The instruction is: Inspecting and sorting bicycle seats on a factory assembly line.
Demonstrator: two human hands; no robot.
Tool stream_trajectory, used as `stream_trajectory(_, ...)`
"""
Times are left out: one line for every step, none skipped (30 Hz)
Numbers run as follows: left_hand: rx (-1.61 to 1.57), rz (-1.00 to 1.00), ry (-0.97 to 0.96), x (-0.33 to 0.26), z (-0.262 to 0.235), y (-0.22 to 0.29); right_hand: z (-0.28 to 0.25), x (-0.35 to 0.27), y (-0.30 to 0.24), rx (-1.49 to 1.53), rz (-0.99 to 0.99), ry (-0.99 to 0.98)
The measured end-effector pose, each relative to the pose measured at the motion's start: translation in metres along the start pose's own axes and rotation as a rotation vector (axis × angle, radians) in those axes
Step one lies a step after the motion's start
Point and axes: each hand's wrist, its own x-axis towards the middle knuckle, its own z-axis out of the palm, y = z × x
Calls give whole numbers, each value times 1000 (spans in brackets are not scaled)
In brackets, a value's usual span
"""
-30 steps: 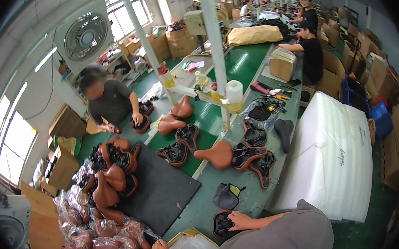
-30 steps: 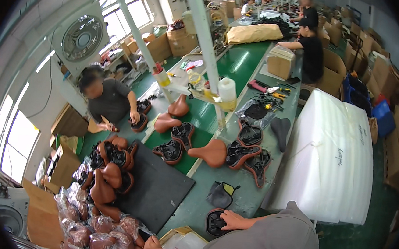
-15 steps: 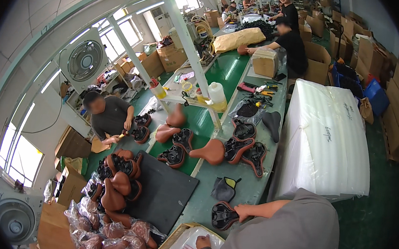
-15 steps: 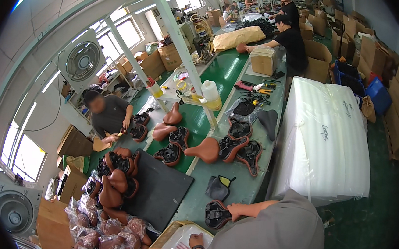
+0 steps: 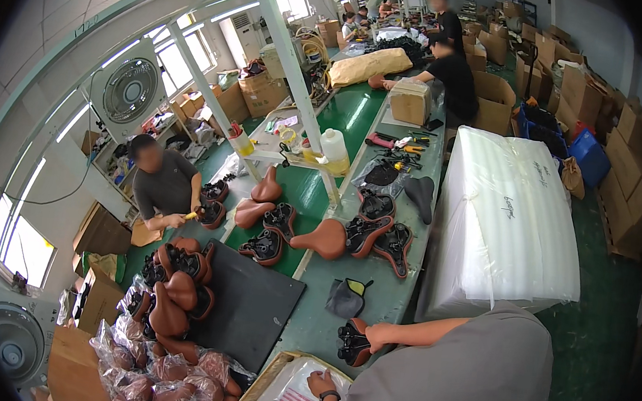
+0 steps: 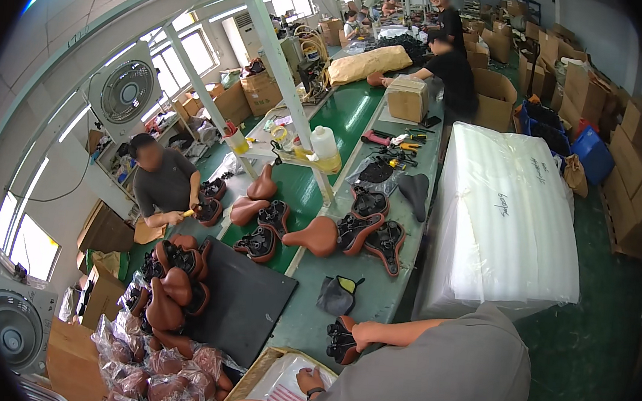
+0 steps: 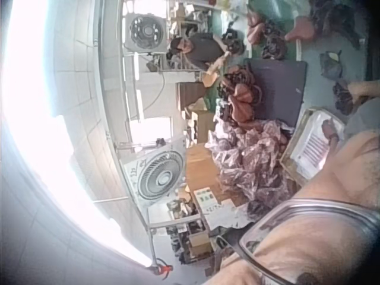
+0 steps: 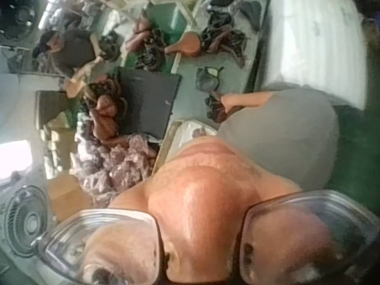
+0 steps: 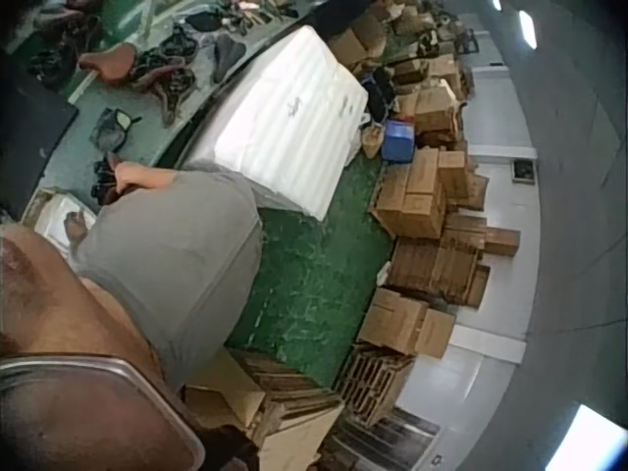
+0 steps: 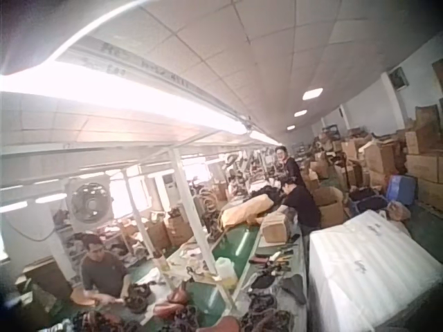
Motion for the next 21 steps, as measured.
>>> stream_trajectory(-49,-25,-21,2,1,-4,0,0,0,0,-1,1)
stream_trajectory(-48,-25,-19,1,3,-8,0,0,1,6,-18,-16)
stream_trajectory(-108,-36,-20,-1,4,-12,0,0,1,12,-37,-35)
stream_trajectory(-166,-42,-24,-3,3,-13,2,3,2,15,-36,-33)
stream_trajectory(-164,-40,-25,-5,3,-14,3,6,5,42,-3,-46)
stream_trajectory(-122,34,-5,-8,4,-13,4,10,7,69,30,-59)
stream_trajectory(-78,101,16,-13,5,-17,6,13,6,67,26,-64)
stream_trajectory(9,141,-27,-9,6,-21,8,15,6,49,31,-61)
stream_trajectory(10,135,-28,-9,6,-25,9,18,6,30,37,-59)
stream_trajectory(-19,72,-16,-9,7,-25,11,22,9,28,39,-63)
stream_trajectory(-48,10,-3,-9,8,-24,13,26,13,29,38,-74)
stream_trajectory(-77,-53,8,-9,10,-23,15,29,17,30,39,-86)
stream_trajectory(-103,-120,25,-7,11,-25,13,29,16,26,36,-91)
stream_trajectory(-128,-186,41,-4,12,-26,10,29,14,24,29,-111)
stream_trajectory(-153,-253,58,0,13,-27,7,29,14,21,21,-131)
stream_trajectory(-128,-342,65,0,12,-39,5,30,13,12,14,-136)
stream_trajectory(-128,-355,74,2,10,-50,3,30,11,28,-3,-137)
stream_trajectory(-417,-485,161,5,7,-61,1,30,8,44,-22,-140)
stream_trajectory(-708,-602,244,9,17,-70,14,47,18,40,-27,-146)
stream_trajectory(-901,-701,406,11,20,-68,25,61,30,146,-48,-123)
stream_trajectory(-900,-701,413,16,13,-72,35,73,41,253,-71,-101)
